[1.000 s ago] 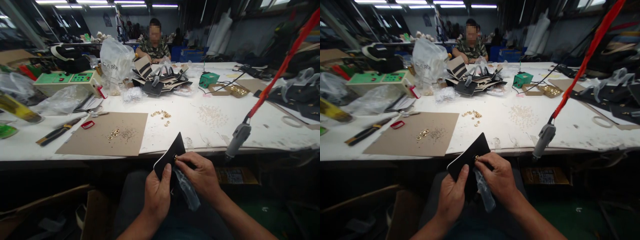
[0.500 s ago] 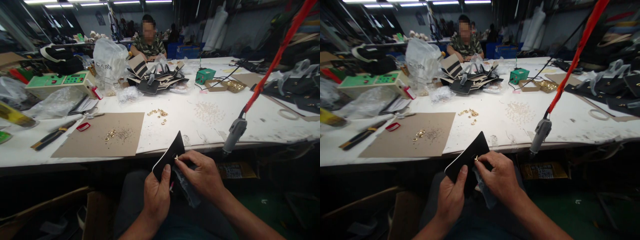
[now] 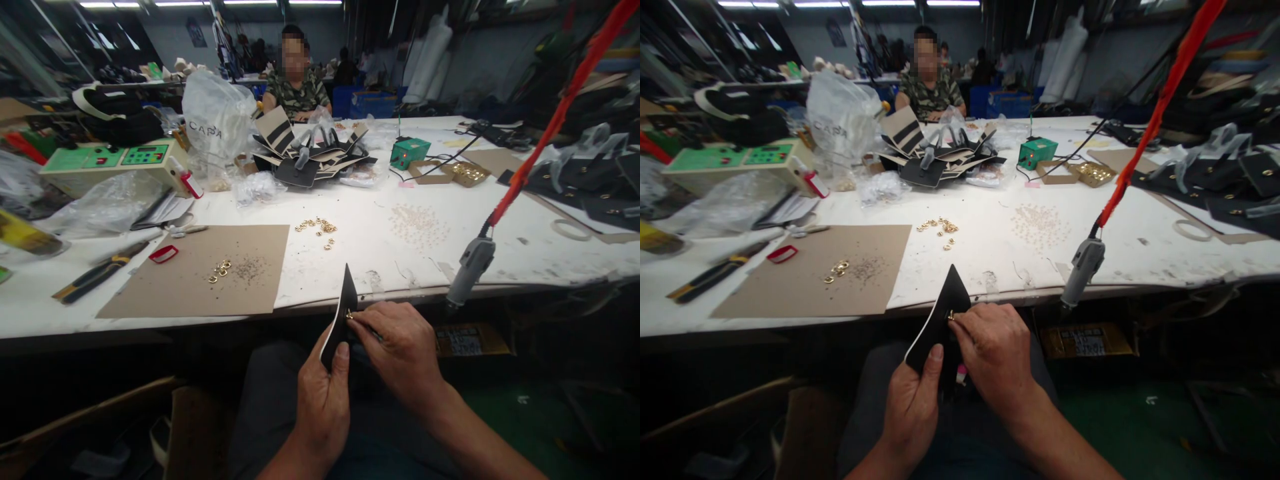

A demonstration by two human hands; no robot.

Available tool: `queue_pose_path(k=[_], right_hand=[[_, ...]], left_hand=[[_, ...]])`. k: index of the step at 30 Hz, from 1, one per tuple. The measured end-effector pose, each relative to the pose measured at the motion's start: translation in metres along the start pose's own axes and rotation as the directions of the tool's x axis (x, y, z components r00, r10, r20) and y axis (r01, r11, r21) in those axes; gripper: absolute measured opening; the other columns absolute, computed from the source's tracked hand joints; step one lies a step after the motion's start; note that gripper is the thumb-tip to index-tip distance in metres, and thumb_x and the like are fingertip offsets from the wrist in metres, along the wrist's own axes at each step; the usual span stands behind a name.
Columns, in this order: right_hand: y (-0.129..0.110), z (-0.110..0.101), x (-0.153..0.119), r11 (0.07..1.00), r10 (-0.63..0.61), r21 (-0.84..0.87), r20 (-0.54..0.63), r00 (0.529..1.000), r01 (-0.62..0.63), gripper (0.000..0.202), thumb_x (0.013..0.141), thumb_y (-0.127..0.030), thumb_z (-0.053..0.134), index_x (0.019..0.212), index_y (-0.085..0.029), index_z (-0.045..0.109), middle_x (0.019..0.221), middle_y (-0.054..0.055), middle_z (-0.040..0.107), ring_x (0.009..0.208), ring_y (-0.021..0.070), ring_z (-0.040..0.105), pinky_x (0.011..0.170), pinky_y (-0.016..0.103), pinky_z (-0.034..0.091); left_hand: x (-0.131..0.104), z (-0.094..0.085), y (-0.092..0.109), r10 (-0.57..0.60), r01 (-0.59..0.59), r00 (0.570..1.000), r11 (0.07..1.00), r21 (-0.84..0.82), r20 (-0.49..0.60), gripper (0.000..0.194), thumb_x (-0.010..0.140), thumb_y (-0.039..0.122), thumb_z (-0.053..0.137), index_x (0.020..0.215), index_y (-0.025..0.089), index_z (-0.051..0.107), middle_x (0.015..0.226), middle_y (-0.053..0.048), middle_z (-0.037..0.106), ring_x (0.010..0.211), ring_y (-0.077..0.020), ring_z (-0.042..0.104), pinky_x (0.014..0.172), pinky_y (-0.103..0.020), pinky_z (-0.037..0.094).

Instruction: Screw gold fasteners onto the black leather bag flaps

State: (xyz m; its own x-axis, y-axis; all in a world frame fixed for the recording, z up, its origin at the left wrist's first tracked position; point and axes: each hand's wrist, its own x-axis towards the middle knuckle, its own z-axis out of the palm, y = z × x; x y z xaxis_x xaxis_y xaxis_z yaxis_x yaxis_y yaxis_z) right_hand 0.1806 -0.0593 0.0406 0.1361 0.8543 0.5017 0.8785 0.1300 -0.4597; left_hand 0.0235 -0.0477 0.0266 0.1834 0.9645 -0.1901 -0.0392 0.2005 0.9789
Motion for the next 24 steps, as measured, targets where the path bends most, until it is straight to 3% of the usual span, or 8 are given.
queue_pose_path(k=[4, 8, 12, 15, 19, 21, 24], right_hand=[[-0.008, 0.004, -0.003, 1.0, 0.03, 0.005, -0.067, 0.997, -0.03, 0.016, 0.1, -0.023, 0.067, 0.087, -0.024, 0.075, 0.081, 0.003, 0.076, 0.077, 0.0216, 0.069, 0.077, 0.038, 0.043], [-0.012, 0.004, -0.01, 0.992, 0.01, 0.126, -0.052, 0.999, -0.003, 0.014, 0.097, -0.017, 0.066, 0.105, -0.024, 0.075, 0.094, 0.005, 0.077, 0.087, 0.0242, 0.071, 0.085, 0.042, 0.049], [-0.018, -0.01, -0.02, 0.969, -0.037, 0.247, 0.142, 0.989, 0.0, 0.06, 0.079, -0.012, 0.067, 0.138, -0.024, 0.062, 0.124, 0.011, 0.071, 0.113, 0.0299, 0.065, 0.097, 0.048, 0.053], [-0.024, -0.018, -0.029, 0.964, -0.109, 0.261, 0.234, 0.966, 0.046, 0.08, 0.077, -0.017, 0.069, 0.153, -0.023, 0.046, 0.142, 0.015, 0.061, 0.131, 0.034, 0.057, 0.11, 0.055, 0.048], [-0.032, -0.007, -0.036, 0.985, -0.059, 0.166, 0.077, 0.995, 0.046, 0.062, 0.085, -0.022, 0.068, 0.145, -0.022, 0.05, 0.134, 0.016, 0.067, 0.123, 0.0361, 0.063, 0.113, 0.064, 0.042], [-0.034, -0.002, -0.037, 0.988, -0.042, 0.147, -0.039, 0.998, 0.048, 0.048, 0.093, -0.017, 0.061, 0.14, -0.022, 0.053, 0.127, 0.013, 0.071, 0.117, 0.0326, 0.067, 0.11, 0.061, 0.045], [-0.033, -0.004, -0.04, 0.976, -0.083, 0.186, -0.153, 0.985, 0.111, 0.044, 0.098, -0.009, 0.052, 0.139, -0.024, 0.055, 0.124, 0.01, 0.073, 0.116, 0.0278, 0.068, 0.103, 0.05, 0.052]], left_hand=[[-0.003, -0.003, -0.007, 0.029, -0.031, 0.999, 0.998, 0.047, 0.035, 0.037, 0.09, 0.049, 0.074, 0.112, 0.02, 0.082, 0.103, -0.01, 0.082, 0.12, -0.0358, 0.068, 0.11, -0.04, 0.05], [-0.009, -0.007, -0.009, 0.111, -0.124, 0.99, 0.98, 0.154, 0.089, 0.046, 0.099, 0.049, 0.062, 0.135, 0.022, 0.072, 0.127, -0.01, 0.076, 0.129, -0.0337, 0.064, 0.114, -0.04, 0.047], [-0.015, -0.012, -0.005, 0.159, -0.175, 0.982, 0.971, 0.166, 0.102, 0.059, 0.095, 0.05, 0.068, 0.147, 0.024, 0.061, 0.145, -0.011, 0.066, 0.134, -0.0348, 0.061, 0.119, -0.042, 0.043], [-0.022, -0.012, -0.004, 0.202, -0.217, 0.972, 0.966, 0.139, 0.119, 0.066, 0.091, 0.051, 0.072, 0.15, 0.024, 0.058, 0.153, -0.012, 0.06, 0.139, -0.0357, 0.057, 0.122, -0.044, 0.039], [-0.033, -0.006, -0.006, 0.329, -0.337, 0.939, 0.939, 0.073, 0.104, 0.066, 0.086, 0.05, 0.077, 0.145, 0.024, 0.063, 0.156, -0.012, 0.057, 0.147, -0.0375, 0.048, 0.127, -0.044, 0.033], [-0.039, -0.005, -0.007, 0.371, -0.376, 0.924, 0.926, 0.04, 0.096, 0.063, 0.087, 0.049, 0.076, 0.143, 0.023, 0.064, 0.156, -0.012, 0.056, 0.148, -0.0381, 0.047, 0.126, -0.044, 0.035], [-0.042, -0.009, -0.004, 0.298, -0.296, 0.95, 0.955, -0.031, 0.09, 0.056, 0.092, 0.046, 0.071, 0.142, 0.023, 0.063, 0.151, -0.014, 0.061, 0.139, -0.0358, 0.058, 0.116, -0.043, 0.048]])
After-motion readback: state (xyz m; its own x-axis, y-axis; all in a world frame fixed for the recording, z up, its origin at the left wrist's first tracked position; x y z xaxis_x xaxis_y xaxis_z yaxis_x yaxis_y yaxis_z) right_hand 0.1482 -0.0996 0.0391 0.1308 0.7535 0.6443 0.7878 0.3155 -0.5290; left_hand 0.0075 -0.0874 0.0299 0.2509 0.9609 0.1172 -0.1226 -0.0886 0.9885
